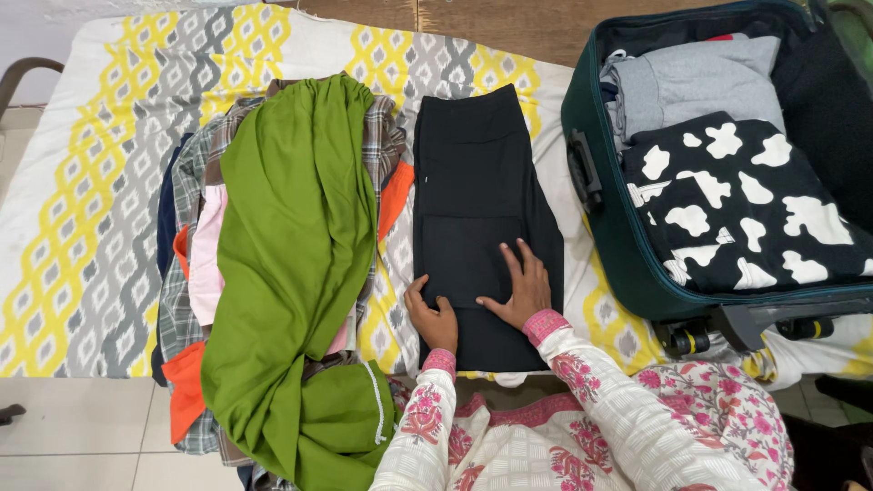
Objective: The person folds a pink shirt, green trousers, black pants, and a black-and-white patterned garment by hand on a bed and places them into a suitcase.
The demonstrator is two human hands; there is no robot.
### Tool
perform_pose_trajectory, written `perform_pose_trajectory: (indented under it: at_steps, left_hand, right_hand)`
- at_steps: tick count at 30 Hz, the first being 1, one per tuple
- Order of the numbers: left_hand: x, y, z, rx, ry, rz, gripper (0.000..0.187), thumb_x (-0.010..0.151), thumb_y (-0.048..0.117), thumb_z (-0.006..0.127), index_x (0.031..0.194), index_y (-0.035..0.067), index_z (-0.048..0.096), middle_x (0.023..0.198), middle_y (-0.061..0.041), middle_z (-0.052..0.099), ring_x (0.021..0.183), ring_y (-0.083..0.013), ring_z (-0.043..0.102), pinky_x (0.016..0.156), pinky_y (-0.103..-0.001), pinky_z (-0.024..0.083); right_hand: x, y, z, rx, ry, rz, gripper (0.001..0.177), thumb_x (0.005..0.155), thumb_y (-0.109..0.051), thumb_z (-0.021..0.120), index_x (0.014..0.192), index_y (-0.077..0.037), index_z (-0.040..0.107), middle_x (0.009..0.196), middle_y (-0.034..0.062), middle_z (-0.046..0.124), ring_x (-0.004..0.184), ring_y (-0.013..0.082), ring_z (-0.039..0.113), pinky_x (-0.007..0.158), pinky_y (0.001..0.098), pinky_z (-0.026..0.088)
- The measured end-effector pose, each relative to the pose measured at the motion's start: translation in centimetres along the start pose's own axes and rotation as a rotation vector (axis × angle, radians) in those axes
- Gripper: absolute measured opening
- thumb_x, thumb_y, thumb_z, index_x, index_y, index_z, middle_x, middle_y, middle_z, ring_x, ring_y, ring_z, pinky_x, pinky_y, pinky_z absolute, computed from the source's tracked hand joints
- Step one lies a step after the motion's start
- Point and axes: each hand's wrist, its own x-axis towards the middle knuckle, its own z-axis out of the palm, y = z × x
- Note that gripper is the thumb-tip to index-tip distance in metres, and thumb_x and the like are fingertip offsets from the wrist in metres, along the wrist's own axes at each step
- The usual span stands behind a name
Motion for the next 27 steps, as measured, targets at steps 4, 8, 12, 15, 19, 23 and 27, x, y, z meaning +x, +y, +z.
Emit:
perform_pose_trajectory:
  at_steps: [4,8,12,15,19,23,27]
  left_hand:
    - [0.0,-0.6,-0.1,0.004,0.034,0.203,0.053,0.073,-0.011,0.058,0.123,0.005,0.059,0.127,-0.014,0.058,0.117,-0.0319,0.061,0.085,-0.041,0.050]
    - [0.0,-1.1,0.0,0.058,0.049,0.475,0.060,0.068,-0.015,0.058,0.126,0.001,0.058,0.132,-0.018,0.056,0.130,-0.0363,0.055,0.107,-0.043,0.045]
    - [-0.6,0.2,-0.2,0.015,-0.119,0.218,0.065,0.067,-0.014,0.053,0.130,0.004,0.054,0.141,-0.017,0.052,0.127,-0.0324,0.057,0.087,-0.036,0.050]
    - [-0.7,0.3,-0.1,-0.001,-0.124,0.203,0.068,0.068,-0.016,0.053,0.133,0.003,0.050,0.140,-0.018,0.051,0.131,-0.0328,0.055,0.087,-0.036,0.054]
    - [0.0,-1.8,1.1,-0.256,-0.103,0.137,0.056,0.085,-0.009,0.061,0.138,0.000,0.046,0.139,-0.019,0.054,0.132,-0.0282,0.058,0.099,-0.034,0.054]
    - [0.8,-4.4,1.9,-0.397,-0.137,0.104,0.052,0.092,0.000,0.069,0.138,-0.003,0.045,0.138,-0.019,0.057,0.128,-0.0260,0.060,0.100,-0.034,0.053]
    - [1.6,-7.1,2.0,-0.532,-0.240,0.036,0.044,0.100,0.005,0.066,0.139,-0.004,0.048,0.137,-0.020,0.062,0.128,-0.0243,0.062,0.107,-0.032,0.052]
  right_hand:
    - [-1.0,0.2,0.2,-0.084,-0.178,-0.156,0.088,0.063,-0.055,0.087,0.139,-0.019,0.058,0.154,0.0212,0.037,0.143,0.0487,0.027,0.107,0.0635,0.031]
    - [-2.2,0.4,1.1,-0.102,-0.156,-0.159,0.073,0.068,-0.036,0.080,0.137,-0.020,0.062,0.153,0.0214,0.039,0.148,0.0493,0.024,0.111,0.0637,0.030]
    - [-2.6,0.5,2.2,-0.181,-0.170,-0.169,0.067,0.069,-0.021,0.075,0.135,-0.017,0.063,0.151,0.0234,0.040,0.148,0.0521,0.021,0.113,0.0652,0.028]
    - [-2.5,0.8,2.7,-0.180,-0.151,-0.143,0.065,0.073,-0.015,0.072,0.137,-0.018,0.062,0.150,0.0184,0.044,0.149,0.0481,0.025,0.117,0.0621,0.027]
    - [-2.2,1.2,2.8,-0.129,-0.178,-0.070,0.071,0.074,-0.013,0.073,0.142,-0.021,0.057,0.153,0.0131,0.045,0.147,0.0431,0.031,0.116,0.0564,0.027]
    - [-1.8,1.4,3.1,-0.192,-0.230,0.011,0.077,0.075,-0.007,0.070,0.147,-0.031,0.055,0.159,0.0078,0.042,0.148,0.0376,0.033,0.116,0.0495,0.027]
    - [-1.5,2.4,3.5,-0.069,-0.203,0.056,0.071,0.079,-0.007,0.069,0.142,-0.039,0.059,0.165,0.0032,0.037,0.151,0.0380,0.029,0.116,0.0489,0.024]
